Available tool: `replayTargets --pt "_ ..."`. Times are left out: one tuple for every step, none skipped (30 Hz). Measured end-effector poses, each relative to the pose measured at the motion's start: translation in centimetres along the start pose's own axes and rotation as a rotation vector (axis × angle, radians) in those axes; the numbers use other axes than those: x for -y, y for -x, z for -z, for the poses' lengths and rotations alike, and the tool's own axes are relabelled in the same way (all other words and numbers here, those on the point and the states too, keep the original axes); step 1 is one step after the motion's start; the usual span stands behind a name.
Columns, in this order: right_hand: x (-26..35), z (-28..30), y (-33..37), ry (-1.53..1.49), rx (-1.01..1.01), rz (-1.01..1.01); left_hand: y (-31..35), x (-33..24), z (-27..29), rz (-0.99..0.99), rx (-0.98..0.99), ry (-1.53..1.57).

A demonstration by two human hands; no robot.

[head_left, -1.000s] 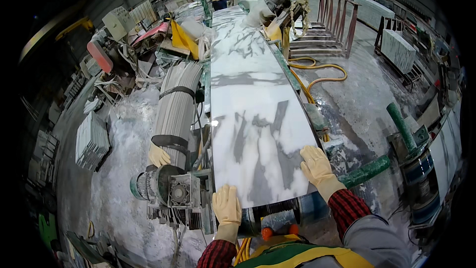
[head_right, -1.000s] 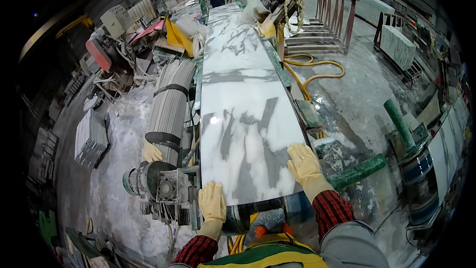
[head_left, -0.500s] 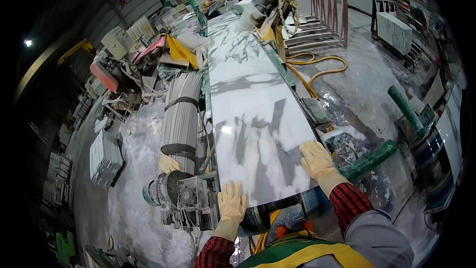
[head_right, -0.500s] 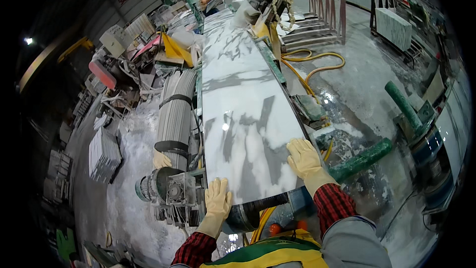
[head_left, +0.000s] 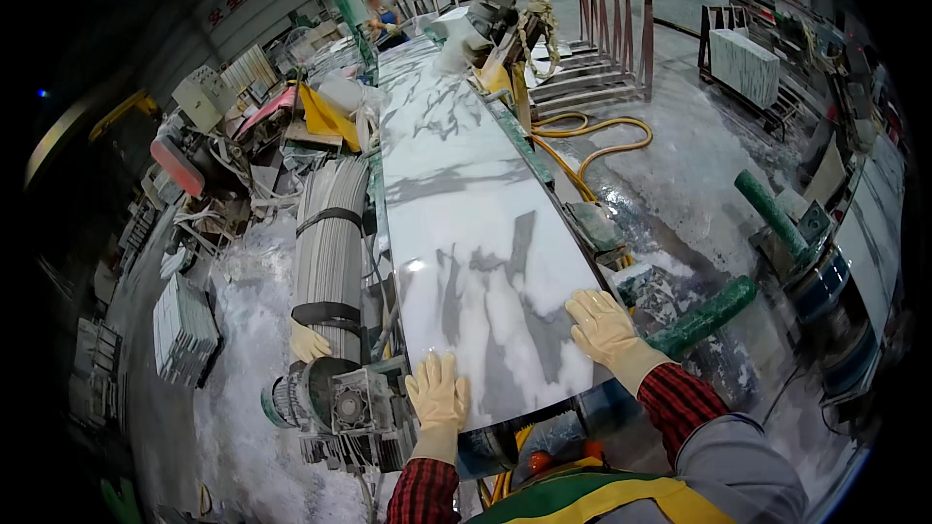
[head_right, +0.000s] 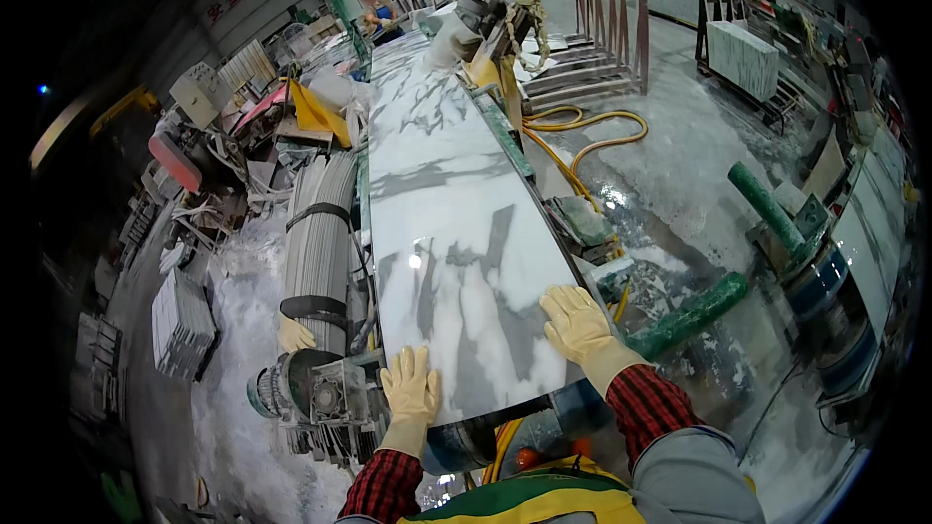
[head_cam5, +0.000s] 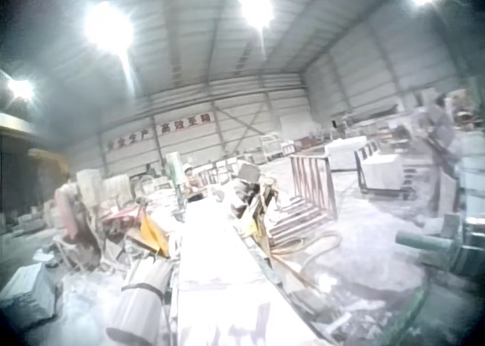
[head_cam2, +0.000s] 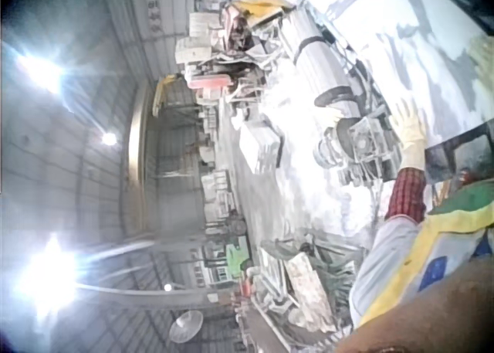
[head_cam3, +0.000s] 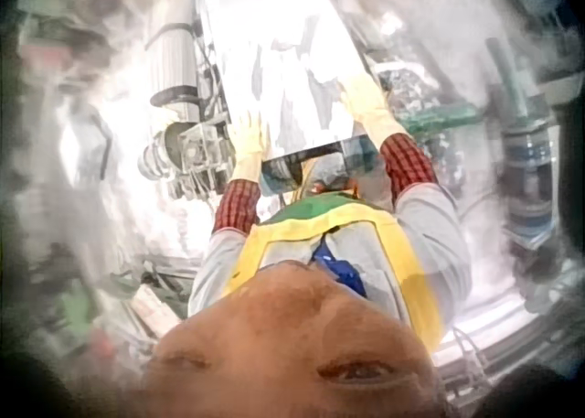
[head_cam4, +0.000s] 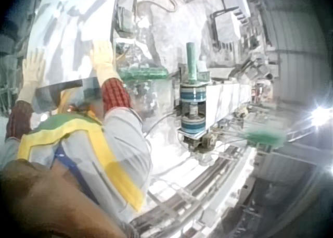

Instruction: The person repeatedly feeds large rectangular stone slabs through a conveyor polishing machine. They guide each slab with gloved hands, flip it over, and return it to the machine for further processing.

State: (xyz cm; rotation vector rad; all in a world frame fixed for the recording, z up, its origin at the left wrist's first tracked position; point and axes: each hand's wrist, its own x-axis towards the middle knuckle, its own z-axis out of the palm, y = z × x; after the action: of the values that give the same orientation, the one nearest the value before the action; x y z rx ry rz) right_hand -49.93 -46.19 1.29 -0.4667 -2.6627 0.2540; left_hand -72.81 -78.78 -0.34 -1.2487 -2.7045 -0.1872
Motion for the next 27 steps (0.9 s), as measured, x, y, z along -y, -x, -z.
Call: replayTargets --pt "0.2 0.3 -0.5 -0.010 0.044 -0.004 0.0 -0.1 0.0 0.001 -0.007 0.006" --pt "-0.1 0.1 -0.8 0.001 0.036 0.007 0.1 -0.2 0.0 0.002 -0.014 0.011" --pt "-0.2 -0.3 -1.3 0.006 0.022 0.016 0.0 -0.1 0.3 0.001 -0.023 0.008" --pt "-0.4 -0.6 -1.7 0.010 0.007 0.026 0.0 -0.1 0.4 0.000 -0.030 0.018" --pt "-0.6 -0.8 -2.1 0.017 0.006 0.029 -0.1 -0.1 0.4 -0.001 -0.036 0.027" --pt "-0.8 -1.1 -2.6 0.022 0.007 0.033 -0.1 -0.3 0.6 -0.001 -0.041 0.036" --pt "-1.0 -1.3 -3.2 0.028 0.008 0.036 0.1 -0.3 1.1 0.007 0.025 0.042" --pt "-1.4 -1.7 -3.7 0.038 -0.001 0.045 -0.1 -0.3 1.2 0.009 0.020 0.048" --pt "-1.5 -2.0 -4.2 0.047 -0.003 0.050 0.1 -0.3 1.2 0.011 0.021 0.055" --pt "-1.7 -2.3 -4.7 0.057 -0.006 0.055 0.1 -0.3 1.2 0.011 0.023 0.063" --pt "-2.0 -2.4 -5.2 0.058 0.003 0.064 0.1 -0.2 1.3 0.014 0.027 0.059" --pt "-2.2 -3.1 -5.9 0.054 -0.012 0.082 0.2 -0.2 1.6 0.022 0.033 0.051" --pt "-2.8 -3.7 -6.3 0.061 -0.026 0.091 0.1 -0.5 1.8 0.019 0.041 0.052" --pt "-3.4 -4.2 -6.7 0.067 -0.040 0.099 0.1 -0.7 2.1 0.016 0.049 0.053" --pt "-3.1 -3.8 -7.6 0.054 0.008 0.075 0.1 -0.6 2.3 0.020 0.071 0.050" --pt "-3.4 -3.9 -8.2 0.065 0.000 0.068 0.0 -0.8 2.5 0.020 0.067 0.066" --pt "-3.9 -4.3 -8.8 0.076 -0.006 0.062 -0.1 -0.9 2.5 0.020 0.063 0.082" --pt "-4.3 -4.8 -9.5 0.082 -0.015 0.061 -0.1 -1.0 2.7 0.025 0.058 0.092" --pt "-4.5 -5.2 -10.3 0.083 0.011 0.035 -0.1 -1.0 2.7 0.027 0.051 0.082" --pt "-4.8 -5.4 -11.0 0.102 0.024 0.030 -0.1 -1.1 2.8 0.029 0.064 0.084" --pt "-5.0 -5.5 -11.8 0.119 0.033 0.026 -0.3 -1.1 3.1 0.029 0.074 0.083" --pt "-5.2 -5.7 -12.7 0.136 0.042 0.023 -0.4 -1.2 3.2 0.031 0.084 0.081" --pt "-6.4 -6.8 -13.1 0.103 0.026 0.016 -0.7 -1.3 3.3 0.033 0.101 0.081" --pt "-6.8 -7.2 -13.9 0.086 0.034 0.015 -0.7 -1.3 3.3 0.034 0.109 0.074" --pt "-7.0 -7.2 -14.9 0.069 0.042 0.016 -0.6 -1.2 3.3 0.037 0.117 0.067" --pt "-7.1 -7.2 -15.7 0.053 0.051 0.016 -0.5 -1.2 3.3 0.040 0.125 0.061" --pt "-6.9 -7.1 -16.5 0.065 0.057 0.015 -0.4 -1.2 3.6 0.040 0.124 0.066"
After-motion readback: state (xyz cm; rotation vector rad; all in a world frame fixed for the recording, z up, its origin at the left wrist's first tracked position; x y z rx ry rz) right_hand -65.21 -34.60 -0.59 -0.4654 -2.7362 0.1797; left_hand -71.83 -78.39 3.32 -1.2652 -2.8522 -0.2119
